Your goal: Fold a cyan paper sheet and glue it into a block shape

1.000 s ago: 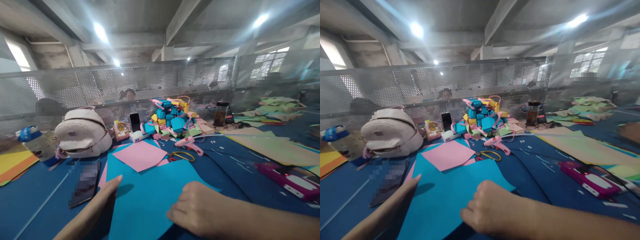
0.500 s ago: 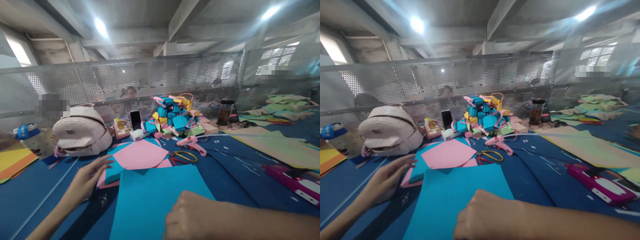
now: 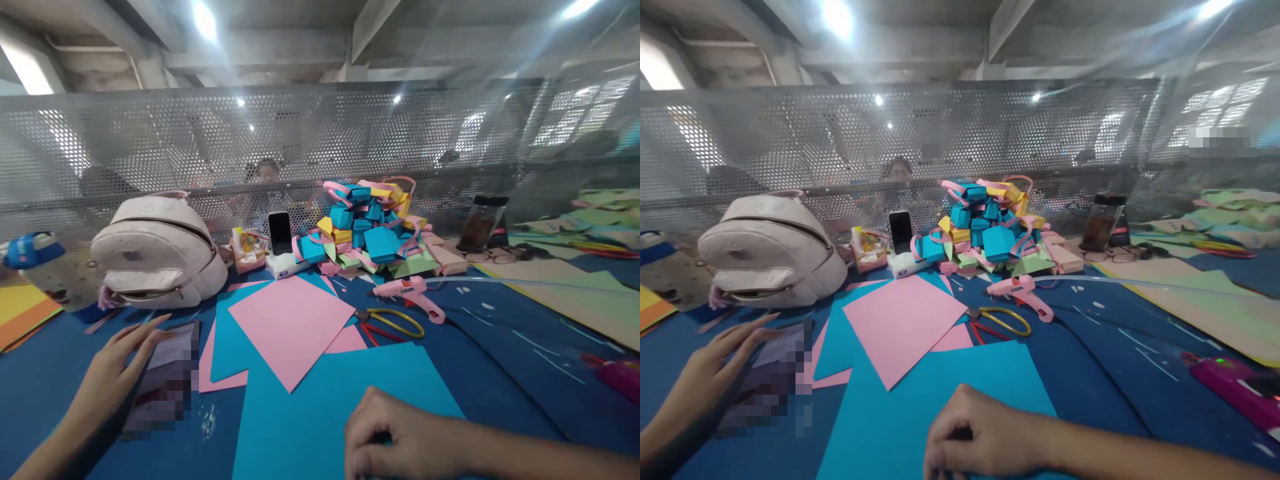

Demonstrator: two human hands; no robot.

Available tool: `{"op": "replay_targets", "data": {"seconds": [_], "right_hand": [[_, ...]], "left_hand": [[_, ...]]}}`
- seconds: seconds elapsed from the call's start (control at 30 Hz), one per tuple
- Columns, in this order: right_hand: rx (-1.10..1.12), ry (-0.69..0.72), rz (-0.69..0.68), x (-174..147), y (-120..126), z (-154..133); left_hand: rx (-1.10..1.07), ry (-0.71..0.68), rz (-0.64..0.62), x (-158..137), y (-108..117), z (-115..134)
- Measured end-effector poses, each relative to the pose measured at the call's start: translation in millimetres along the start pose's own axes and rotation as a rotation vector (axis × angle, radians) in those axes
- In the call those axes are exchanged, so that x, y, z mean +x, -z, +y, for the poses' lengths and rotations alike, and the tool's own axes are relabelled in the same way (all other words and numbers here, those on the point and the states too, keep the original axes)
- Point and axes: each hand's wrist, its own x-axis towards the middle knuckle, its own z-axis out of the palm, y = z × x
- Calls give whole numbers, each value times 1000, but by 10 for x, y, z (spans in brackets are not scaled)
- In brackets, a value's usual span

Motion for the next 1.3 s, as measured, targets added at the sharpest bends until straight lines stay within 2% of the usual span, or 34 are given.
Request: {"op": "replay_targets", "data": {"seconds": [0.2,0.33,0.47,0.73,1.0,1.23,1.3], "right_hand": [[-33,26,45,-3,-4,47],[-37,27,45,1,-1,43],[-14,43,21,8,6,22],[-14,35,20,4,6,5],[-11,26,16,15,-2,-23],[16,53,17,4,-2,-9],[22,52,24,2,-1,-10]], "left_hand": [[49,-31,-17,-27,-27,-49],[108,-166,6,-36,-18,-61],[149,-295,-23,-34,-14,-72],[212,-340,-44,-30,0,-98],[129,-322,36,-55,17,-43],[65,-461,-74,-70,7,-56],[46,-458,-76,-84,-21,-58]]}}
